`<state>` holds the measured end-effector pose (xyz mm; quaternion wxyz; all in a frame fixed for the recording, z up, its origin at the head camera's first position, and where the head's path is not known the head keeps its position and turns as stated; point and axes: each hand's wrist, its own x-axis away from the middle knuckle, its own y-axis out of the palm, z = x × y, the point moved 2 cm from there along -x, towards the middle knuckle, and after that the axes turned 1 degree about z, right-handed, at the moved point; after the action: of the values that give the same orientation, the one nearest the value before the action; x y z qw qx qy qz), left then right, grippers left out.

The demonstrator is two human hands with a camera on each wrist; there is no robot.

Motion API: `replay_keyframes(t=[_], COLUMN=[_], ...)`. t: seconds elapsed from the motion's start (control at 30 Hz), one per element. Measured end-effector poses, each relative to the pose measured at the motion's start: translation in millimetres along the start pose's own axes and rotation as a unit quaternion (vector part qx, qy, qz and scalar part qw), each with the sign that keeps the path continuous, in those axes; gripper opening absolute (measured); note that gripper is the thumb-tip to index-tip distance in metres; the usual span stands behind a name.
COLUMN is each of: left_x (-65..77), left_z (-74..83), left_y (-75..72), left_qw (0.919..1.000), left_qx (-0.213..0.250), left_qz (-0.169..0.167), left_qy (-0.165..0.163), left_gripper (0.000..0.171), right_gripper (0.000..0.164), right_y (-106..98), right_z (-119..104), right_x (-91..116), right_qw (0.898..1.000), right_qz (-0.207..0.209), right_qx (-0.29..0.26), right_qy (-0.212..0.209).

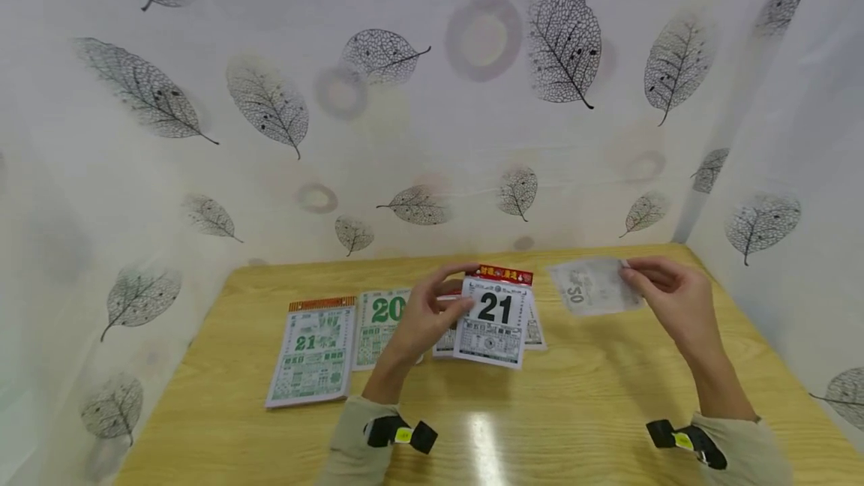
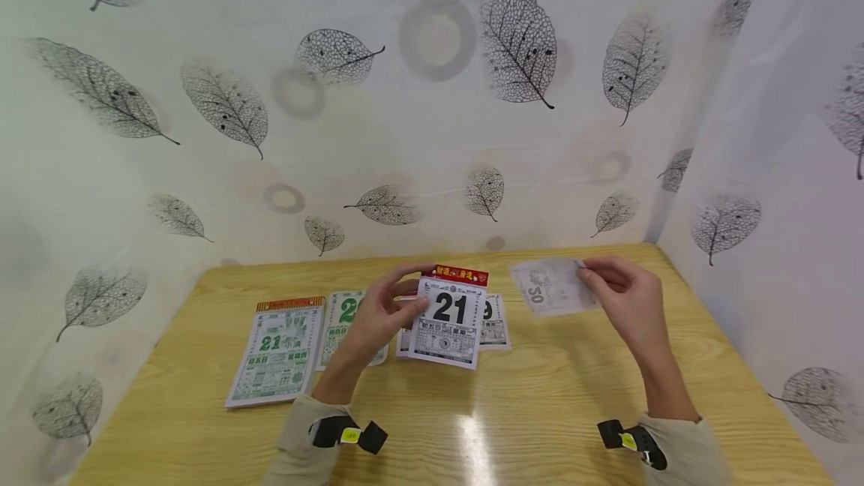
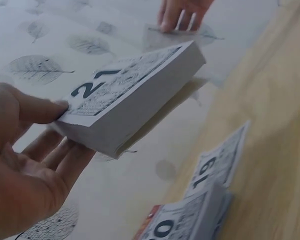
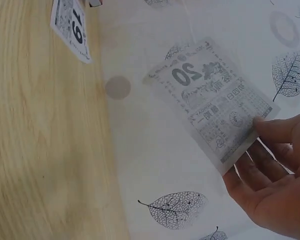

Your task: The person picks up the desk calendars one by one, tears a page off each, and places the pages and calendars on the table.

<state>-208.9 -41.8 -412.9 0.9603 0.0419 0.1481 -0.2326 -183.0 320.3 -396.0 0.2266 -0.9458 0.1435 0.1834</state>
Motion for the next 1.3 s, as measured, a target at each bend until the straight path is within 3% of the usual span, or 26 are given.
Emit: replay_keyframes(t=[0.1, 0.23, 0.43, 0.53, 0.67, 0.8, 1.03, 1.13, 1.3], left_x=[-3.4, -9.2, -16.8, -21.5, -28.0, -32.8, -40.0, -42.5, -46.1], left_z=[-9.6, -24.8, -43.1, -51.0, -61.4, -69.7, -82.5, -88.2, -92.3], left_y=[14.0, 35.1, 62.2, 73.8, 86.6, 95.7, 108.4, 113.8, 122.2], left_qw=[0.9995, 0.9975, 0.9902, 0.9863, 0.9823, 0.9796, 0.9718, 0.9674, 0.9637], left_qx=[0.016, 0.022, 0.019, 0.033, 0.049, 0.051, 0.067, 0.076, 0.077], left_qz=[0.019, 0.051, 0.103, 0.117, 0.121, 0.123, 0.133, 0.137, 0.142], left_qy=[-0.020, -0.043, -0.092, -0.112, -0.134, -0.150, -0.183, -0.199, -0.212], left_gripper=[0.049, 0.049, 0.048, 0.049, 0.049, 0.048, 0.048, 0.050, 0.055], right_gripper=[0.026, 0.021, 0.010, 0.012, 0.018, 0.018, 0.005, 0.003, 0.008], right_y=[-8, -13, -14, -11, -4, 1, -3, -4, -7], right_z=[11, 23, 44, 50, 59, 68, 79, 82, 85], right_x=[0, -2, -7, -7, 1, 13, 28, 32, 36], right_qw=[0.999, 0.995, 0.971, 0.956, 0.942, 0.938, 0.948, 0.949, 0.950], right_qz=[0.015, 0.066, 0.130, 0.113, 0.032, -0.055, -0.150, -0.172, -0.165], right_qx=[0.032, 0.072, 0.152, 0.187, 0.242, 0.267, 0.262, 0.254, 0.253], right_qy=[-0.004, -0.026, -0.135, -0.194, -0.230, -0.215, -0.103, -0.077, -0.080])
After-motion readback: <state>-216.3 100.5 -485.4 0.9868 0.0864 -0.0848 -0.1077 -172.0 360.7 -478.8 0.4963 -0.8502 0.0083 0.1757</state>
